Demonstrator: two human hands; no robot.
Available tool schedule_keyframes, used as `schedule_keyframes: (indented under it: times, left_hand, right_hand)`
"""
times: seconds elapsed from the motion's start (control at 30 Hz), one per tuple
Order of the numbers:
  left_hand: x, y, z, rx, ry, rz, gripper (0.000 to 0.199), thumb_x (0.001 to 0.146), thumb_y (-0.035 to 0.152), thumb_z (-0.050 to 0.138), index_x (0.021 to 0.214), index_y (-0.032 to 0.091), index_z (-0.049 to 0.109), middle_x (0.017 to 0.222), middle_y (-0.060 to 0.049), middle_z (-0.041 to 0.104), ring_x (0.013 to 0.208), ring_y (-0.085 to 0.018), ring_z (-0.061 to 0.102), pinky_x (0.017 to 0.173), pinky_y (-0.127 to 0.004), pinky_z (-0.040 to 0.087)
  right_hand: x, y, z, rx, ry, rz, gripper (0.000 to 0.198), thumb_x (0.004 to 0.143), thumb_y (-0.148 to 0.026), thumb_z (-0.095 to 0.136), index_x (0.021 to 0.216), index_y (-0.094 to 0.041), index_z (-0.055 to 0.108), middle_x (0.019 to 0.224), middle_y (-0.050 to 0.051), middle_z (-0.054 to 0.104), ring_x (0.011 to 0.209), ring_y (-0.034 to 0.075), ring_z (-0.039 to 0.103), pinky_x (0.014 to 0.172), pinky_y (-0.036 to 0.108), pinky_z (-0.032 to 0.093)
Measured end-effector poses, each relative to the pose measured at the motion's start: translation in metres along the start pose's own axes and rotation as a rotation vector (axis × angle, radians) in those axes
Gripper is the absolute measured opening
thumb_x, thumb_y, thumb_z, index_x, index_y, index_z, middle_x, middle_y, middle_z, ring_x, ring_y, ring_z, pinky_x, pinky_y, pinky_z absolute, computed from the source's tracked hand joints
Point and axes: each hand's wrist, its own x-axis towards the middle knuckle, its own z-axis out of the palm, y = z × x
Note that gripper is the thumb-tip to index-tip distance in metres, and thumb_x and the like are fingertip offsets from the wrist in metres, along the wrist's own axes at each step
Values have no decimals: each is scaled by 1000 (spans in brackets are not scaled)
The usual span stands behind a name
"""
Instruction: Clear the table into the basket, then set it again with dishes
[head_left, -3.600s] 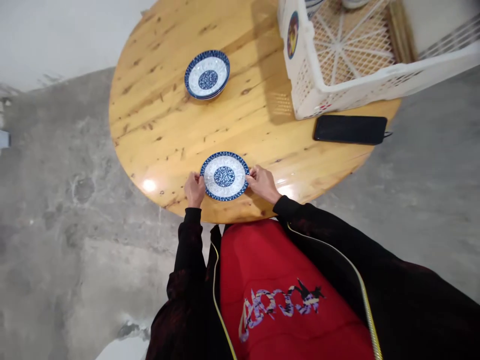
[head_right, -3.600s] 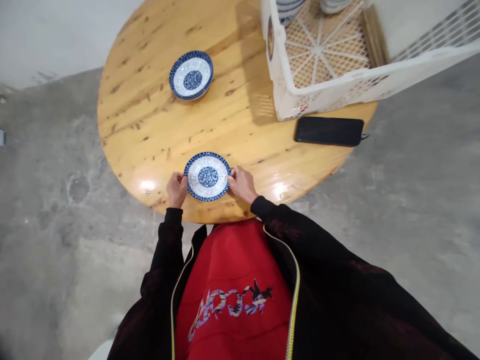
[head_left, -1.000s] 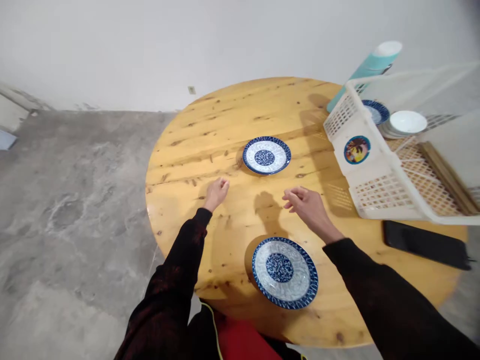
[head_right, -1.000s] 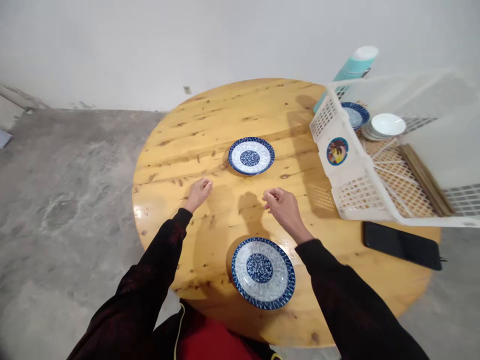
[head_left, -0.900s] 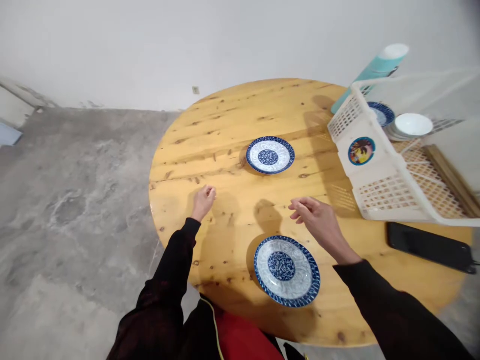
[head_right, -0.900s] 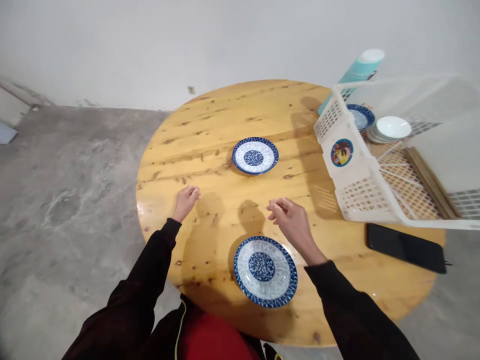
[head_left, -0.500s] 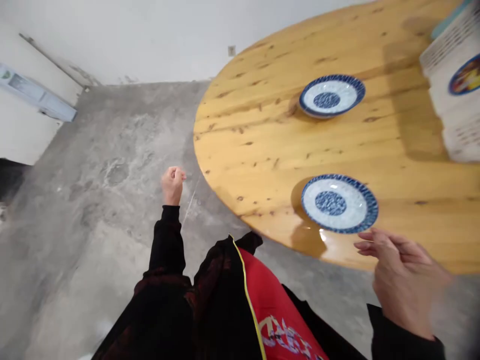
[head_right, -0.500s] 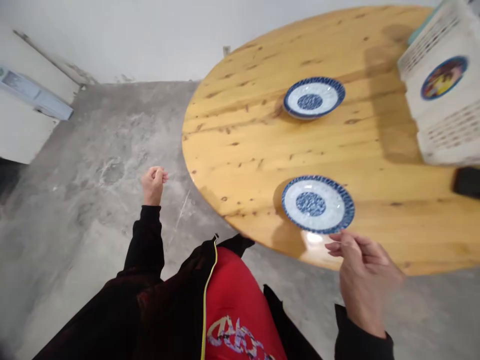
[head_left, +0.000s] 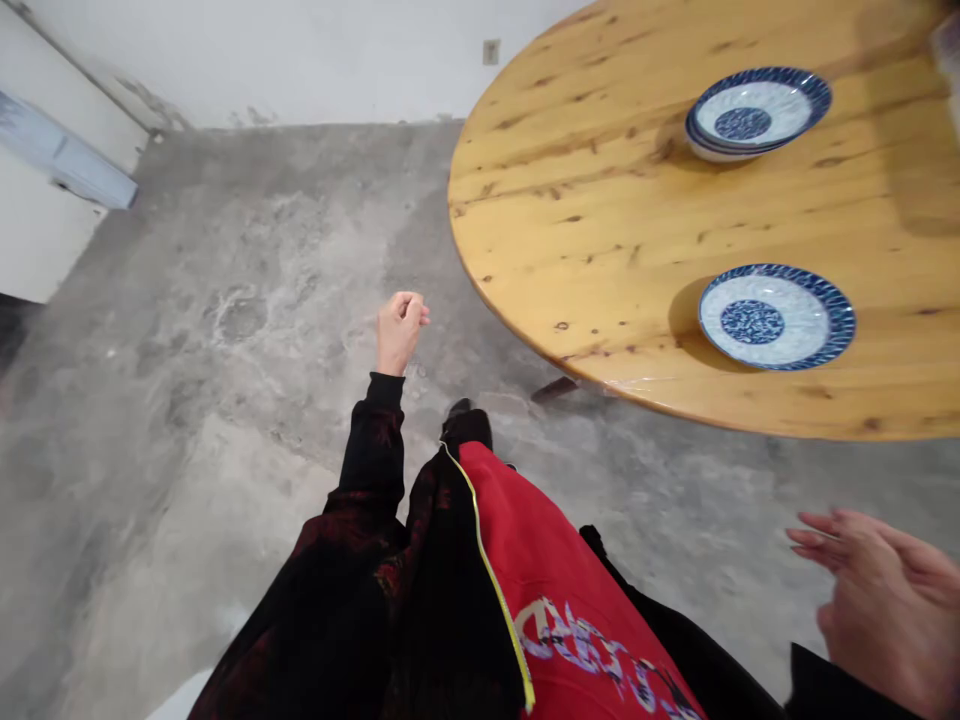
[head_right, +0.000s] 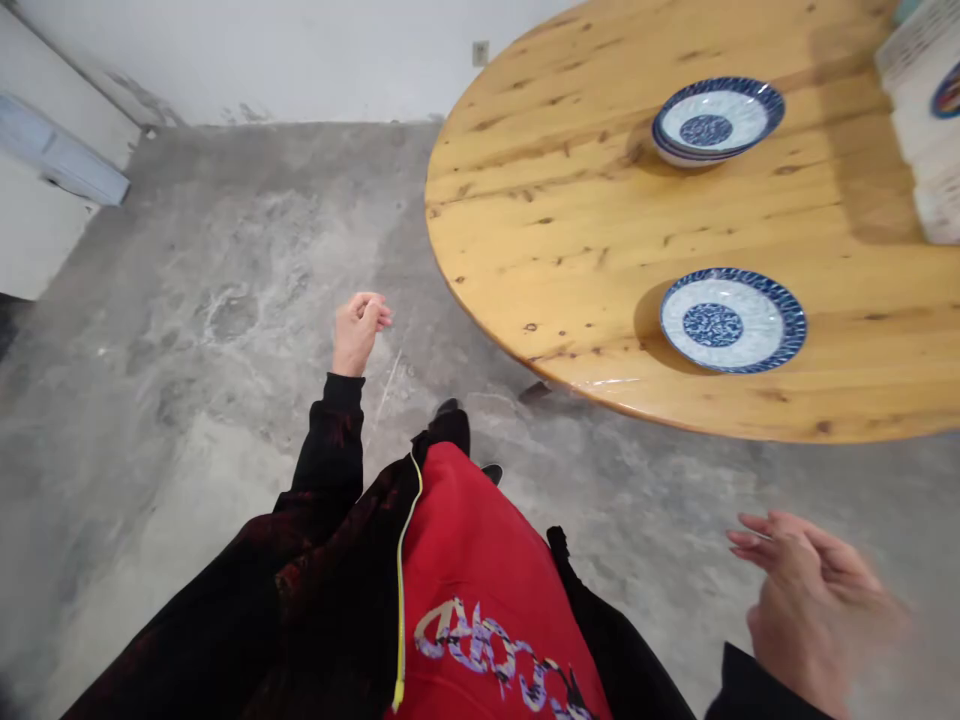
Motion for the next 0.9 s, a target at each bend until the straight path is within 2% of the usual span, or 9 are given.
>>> schedule_keyframes:
  times: [0.1, 0.13, 0.23, 0.33, 0.4, 0.47, 0.53, 0.63, 0.9]
  left_hand:
    - [16, -6, -17, -4, -55, -4, 14, 90, 26, 56, 84, 18, 66, 76, -1, 70, 64, -11, 65, 66, -22, 52]
    - [23, -9, -27, 11, -69, -8, 16, 89, 30, 56, 84, 18, 67, 76, -1, 70, 66, -12, 66, 67, -23, 53]
    - [57, -25, -68, 97, -86, -23, 24, 86, 41, 58, 86, 19, 69, 79, -3, 72, 74, -17, 69, 72, -27, 55]
    - [115, -48, -108, 208, -69, -65, 28, 83, 47, 58, 85, 21, 68, 79, -4, 73, 76, -21, 71, 75, -31, 56]
    - [156, -55, -124, 265, -85, -69, 28, 82, 48, 56, 85, 22, 67, 83, -5, 74, 79, -23, 73, 75, -33, 57]
    - [191, -53, -126, 296, -124, -50, 29, 83, 48, 54, 86, 22, 66, 86, -6, 75, 83, -24, 74, 76, -33, 57]
    - [220, -45, -115, 301, -194, -14, 29, 83, 48, 53, 86, 22, 66, 87, -7, 76, 83, -24, 74, 77, -34, 57]
    - [252, -34, -77, 268, -329, 58, 29, 84, 47, 52, 87, 22, 66, 86, -6, 75, 80, -23, 73, 76, -33, 57]
    - [290, 1, 51, 158, -653, 201, 22, 86, 37, 51, 85, 21, 65, 83, -4, 74, 76, -19, 74, 71, -27, 52]
  right_hand:
    - [2, -7, 23, 63, 162, 99, 26, 79, -58, 73, 82, -34, 64, 98, 11, 74, 103, 44, 72, 102, 67, 54]
    - [6, -14, 36, 64, 165, 101, 24, 79, -57, 71, 83, -33, 65, 94, 9, 74, 95, 40, 73, 97, 64, 58]
    - [25, -53, 86, 94, 120, 35, 29, 74, -56, 70, 83, -28, 69, 87, 7, 74, 73, 28, 70, 76, 49, 64]
    - [38, -107, 146, 141, 51, -63, 36, 69, -56, 71, 79, -21, 71, 81, 9, 75, 64, 22, 68, 60, 35, 60]
    - [40, -142, 187, 163, -22, -106, 36, 70, -54, 69, 76, -19, 71, 77, 10, 75, 61, 20, 68, 55, 29, 56]
    - [38, -168, 221, 173, -93, -138, 35, 73, -54, 67, 73, -18, 70, 75, 10, 74, 60, 18, 67, 52, 27, 53]
    - [36, -185, 245, 173, -127, -140, 35, 74, -53, 67, 72, -18, 68, 75, 9, 74, 58, 17, 66, 50, 26, 51]
    - [41, -199, 261, 172, -127, -93, 30, 76, -47, 68, 72, -17, 68, 77, 10, 74, 58, 17, 64, 47, 25, 49]
    - [81, -231, 258, 207, -9, 66, 13, 83, -24, 67, 74, -14, 70, 79, 11, 74, 61, 16, 66, 50, 23, 49]
